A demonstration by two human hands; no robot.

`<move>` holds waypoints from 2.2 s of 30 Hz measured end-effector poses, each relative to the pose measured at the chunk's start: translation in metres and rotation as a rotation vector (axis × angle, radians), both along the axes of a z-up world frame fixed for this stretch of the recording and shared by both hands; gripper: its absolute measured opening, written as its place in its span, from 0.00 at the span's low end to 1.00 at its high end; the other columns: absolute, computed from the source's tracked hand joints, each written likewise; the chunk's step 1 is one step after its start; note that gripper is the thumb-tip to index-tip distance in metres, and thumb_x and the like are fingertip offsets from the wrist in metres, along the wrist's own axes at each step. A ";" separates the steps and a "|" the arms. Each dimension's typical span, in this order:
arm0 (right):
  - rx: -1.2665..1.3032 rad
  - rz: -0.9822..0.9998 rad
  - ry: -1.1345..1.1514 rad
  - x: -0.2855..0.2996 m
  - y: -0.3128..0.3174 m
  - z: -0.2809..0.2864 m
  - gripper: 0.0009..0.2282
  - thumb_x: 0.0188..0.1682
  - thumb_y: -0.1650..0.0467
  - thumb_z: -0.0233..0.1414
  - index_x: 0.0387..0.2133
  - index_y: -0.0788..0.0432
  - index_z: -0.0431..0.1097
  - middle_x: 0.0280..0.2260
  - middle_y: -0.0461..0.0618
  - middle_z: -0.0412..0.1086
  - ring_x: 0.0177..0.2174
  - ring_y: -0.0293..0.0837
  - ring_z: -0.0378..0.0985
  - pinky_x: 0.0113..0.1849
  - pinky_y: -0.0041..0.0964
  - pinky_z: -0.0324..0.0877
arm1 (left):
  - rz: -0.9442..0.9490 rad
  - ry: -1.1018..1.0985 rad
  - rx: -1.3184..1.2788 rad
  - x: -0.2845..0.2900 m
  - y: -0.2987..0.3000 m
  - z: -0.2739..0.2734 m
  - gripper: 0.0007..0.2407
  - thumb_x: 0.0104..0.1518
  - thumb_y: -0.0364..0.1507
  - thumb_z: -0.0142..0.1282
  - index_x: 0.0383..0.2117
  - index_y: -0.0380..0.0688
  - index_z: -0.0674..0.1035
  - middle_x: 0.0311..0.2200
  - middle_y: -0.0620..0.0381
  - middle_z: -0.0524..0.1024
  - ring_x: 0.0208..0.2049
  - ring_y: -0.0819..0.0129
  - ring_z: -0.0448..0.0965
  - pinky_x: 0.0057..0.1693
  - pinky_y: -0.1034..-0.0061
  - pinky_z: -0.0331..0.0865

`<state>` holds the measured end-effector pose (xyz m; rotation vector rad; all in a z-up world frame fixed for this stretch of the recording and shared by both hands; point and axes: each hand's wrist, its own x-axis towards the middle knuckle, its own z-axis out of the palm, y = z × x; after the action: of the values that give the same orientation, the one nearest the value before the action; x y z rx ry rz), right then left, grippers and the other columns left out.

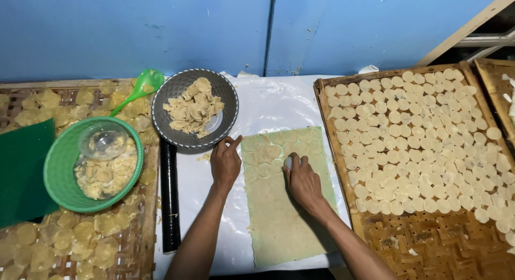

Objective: Flattening dough and cutting it into small circular shapes using a mold.

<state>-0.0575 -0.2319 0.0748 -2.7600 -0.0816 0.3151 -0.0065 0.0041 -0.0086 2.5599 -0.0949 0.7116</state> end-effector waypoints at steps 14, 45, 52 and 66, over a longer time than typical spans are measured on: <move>-0.187 0.174 -0.099 0.015 -0.007 -0.017 0.19 0.60 0.56 0.34 0.53 0.58 0.54 0.36 0.60 0.66 0.29 0.66 0.82 0.32 0.59 0.76 | -0.015 -0.024 -0.018 0.001 -0.002 0.001 0.17 0.55 0.18 0.54 0.46 0.55 0.86 0.35 0.60 0.73 0.39 0.62 0.80 0.50 0.68 0.73; -0.211 0.074 -0.146 0.019 -0.041 -0.016 0.18 0.59 0.54 0.35 0.49 0.54 0.57 0.35 0.59 0.68 0.29 0.63 0.83 0.31 0.57 0.76 | -0.018 0.029 -0.012 0.000 -0.002 0.011 0.17 0.55 0.17 0.55 0.47 0.53 0.86 0.35 0.58 0.73 0.39 0.61 0.80 0.51 0.68 0.73; 0.123 -0.154 -0.014 -0.001 -0.045 -0.006 0.22 0.58 0.55 0.35 0.56 0.57 0.55 0.42 0.69 0.69 0.38 0.76 0.79 0.40 0.69 0.73 | -0.016 0.019 -0.029 0.000 -0.002 0.014 0.17 0.56 0.17 0.54 0.47 0.53 0.86 0.35 0.59 0.73 0.39 0.62 0.80 0.51 0.68 0.74; -0.078 -0.203 -0.082 0.005 -0.062 -0.014 0.22 0.59 0.56 0.35 0.54 0.61 0.56 0.40 0.63 0.66 0.35 0.74 0.79 0.39 0.69 0.73 | -0.005 0.041 -0.016 0.001 -0.002 0.008 0.17 0.55 0.16 0.55 0.46 0.54 0.86 0.35 0.60 0.74 0.38 0.63 0.80 0.50 0.68 0.74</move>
<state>-0.0525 -0.2934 0.0604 -2.8273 0.1925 0.1547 -0.0054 0.0023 -0.0007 2.5567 -0.0811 0.6551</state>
